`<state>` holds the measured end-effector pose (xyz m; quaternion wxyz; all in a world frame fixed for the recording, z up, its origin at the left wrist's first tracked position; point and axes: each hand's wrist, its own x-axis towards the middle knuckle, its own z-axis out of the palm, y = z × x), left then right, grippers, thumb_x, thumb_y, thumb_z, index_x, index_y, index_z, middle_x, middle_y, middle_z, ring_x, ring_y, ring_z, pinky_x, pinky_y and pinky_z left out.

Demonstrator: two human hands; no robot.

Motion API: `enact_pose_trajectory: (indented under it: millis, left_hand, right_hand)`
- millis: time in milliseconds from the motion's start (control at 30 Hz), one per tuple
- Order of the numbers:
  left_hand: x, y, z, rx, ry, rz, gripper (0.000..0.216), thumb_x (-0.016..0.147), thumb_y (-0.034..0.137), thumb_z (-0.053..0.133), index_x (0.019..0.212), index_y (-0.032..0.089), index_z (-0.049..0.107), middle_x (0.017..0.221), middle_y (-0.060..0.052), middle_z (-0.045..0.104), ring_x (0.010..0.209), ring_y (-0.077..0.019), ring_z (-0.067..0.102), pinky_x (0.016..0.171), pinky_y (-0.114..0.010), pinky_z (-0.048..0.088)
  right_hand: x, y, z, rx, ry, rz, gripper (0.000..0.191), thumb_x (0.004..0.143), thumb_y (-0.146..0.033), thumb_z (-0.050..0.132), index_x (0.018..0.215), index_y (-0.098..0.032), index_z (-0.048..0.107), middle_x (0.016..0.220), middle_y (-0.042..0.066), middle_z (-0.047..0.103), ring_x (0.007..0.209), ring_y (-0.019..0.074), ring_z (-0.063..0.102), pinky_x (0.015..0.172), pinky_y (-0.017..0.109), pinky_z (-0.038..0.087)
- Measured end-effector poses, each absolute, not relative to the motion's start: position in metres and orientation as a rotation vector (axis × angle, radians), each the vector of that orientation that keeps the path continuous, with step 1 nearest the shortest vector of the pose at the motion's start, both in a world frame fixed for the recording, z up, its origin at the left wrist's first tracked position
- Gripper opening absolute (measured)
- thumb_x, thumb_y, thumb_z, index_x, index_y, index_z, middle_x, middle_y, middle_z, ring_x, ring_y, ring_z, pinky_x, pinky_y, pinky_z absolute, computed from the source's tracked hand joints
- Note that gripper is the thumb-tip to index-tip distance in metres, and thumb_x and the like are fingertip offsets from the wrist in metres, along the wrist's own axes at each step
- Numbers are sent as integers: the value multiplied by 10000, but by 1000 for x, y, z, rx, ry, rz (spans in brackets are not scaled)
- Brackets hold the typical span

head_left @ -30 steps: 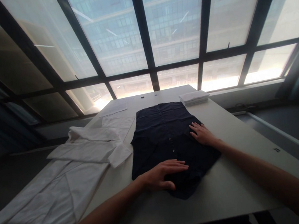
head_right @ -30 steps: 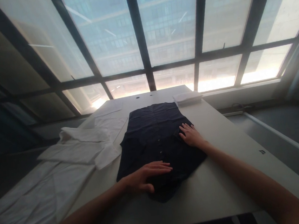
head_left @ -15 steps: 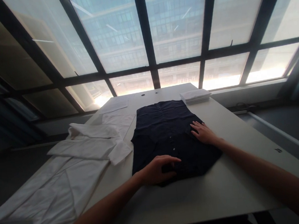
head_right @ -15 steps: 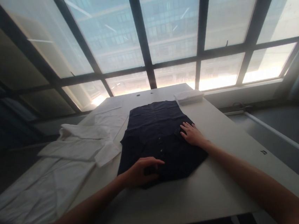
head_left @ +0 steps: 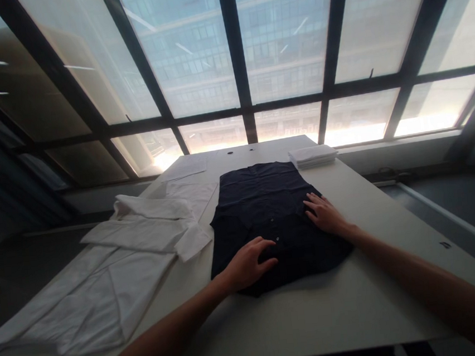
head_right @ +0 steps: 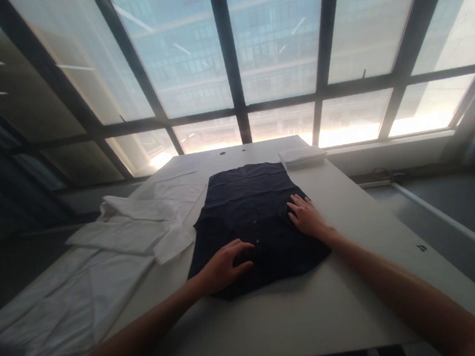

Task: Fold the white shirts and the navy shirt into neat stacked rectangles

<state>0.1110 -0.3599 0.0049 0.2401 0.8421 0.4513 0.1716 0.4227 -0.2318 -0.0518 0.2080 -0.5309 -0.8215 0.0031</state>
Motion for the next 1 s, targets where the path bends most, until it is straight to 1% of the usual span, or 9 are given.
enact_pose_trajectory:
  millis: [133,233,300,400,500,667,833,900,1000]
  left_hand:
    - [94,-358,21,2132,1174,227,607,835,528,691,1348,228,571,954,-26,668,844,-205,640,753,-289,479]
    - [89,-356,26,2077,1014,210,564,774,450,774,1272,225,634,1050,-32,685,933,-217,643,814,-289,477]
    - [91,-356,25,2046,945,279,504,785,390,775,1244,222,653,1124,-37,683,1015,-228,630,900,-311,464]
    - [98,-356,20,2003,927,434,449,840,344,724,1262,221,635,1168,-44,671,1059,-229,612,954,-340,452]
    - [104,-355,11,1977,985,545,425,879,336,672,1282,213,613,1152,-55,667,1034,-224,614,935,-350,469]
    - [108,-353,-2,2058,1110,517,508,846,323,707,1333,236,590,1089,-46,663,906,-196,632,835,-320,493]
    - [104,-351,4,2007,1204,457,492,848,359,709,1314,243,602,1033,-33,646,794,-172,640,738,-297,500]
    - [96,-350,11,1879,1172,381,529,872,405,678,1361,247,554,1074,-47,626,735,-159,654,682,-293,512]
    - [84,-349,19,1702,1067,284,744,804,402,759,1465,302,433,1231,-84,558,754,-158,675,656,-287,531]
  right_hand:
    - [406,-266,-24,-1227,-2225,287,370,974,-368,456,1191,-169,680,1190,122,677,1112,259,608,980,377,452]
    - [398,-295,-6,-1001,-2367,787,405,986,-480,451,1131,-197,701,955,55,702,835,199,633,780,311,490]
    - [398,-307,2,-886,-2442,1074,446,984,-521,449,1217,-207,664,874,23,667,724,160,582,681,275,463]
    - [401,-313,9,-805,-2476,1272,539,922,-532,571,1362,-220,562,894,9,615,725,140,538,658,249,436]
    - [404,-312,11,-811,-2495,1290,605,842,-454,696,1382,-231,538,984,23,600,794,149,549,718,258,447]
    - [403,-309,4,-895,-2546,1263,504,834,-357,693,1309,-231,582,998,25,605,807,156,567,747,275,458]
    - [401,-306,-5,-947,-2598,1266,475,829,-333,700,1274,-213,586,860,-11,560,688,121,511,613,225,410]
    - [400,-306,-6,-955,-2594,1259,459,824,-323,707,1254,-214,591,820,-25,535,663,112,488,588,216,391]
    - [399,-306,-4,-966,-2581,1257,446,814,-310,718,1234,-221,597,818,-30,524,662,110,479,585,214,387]
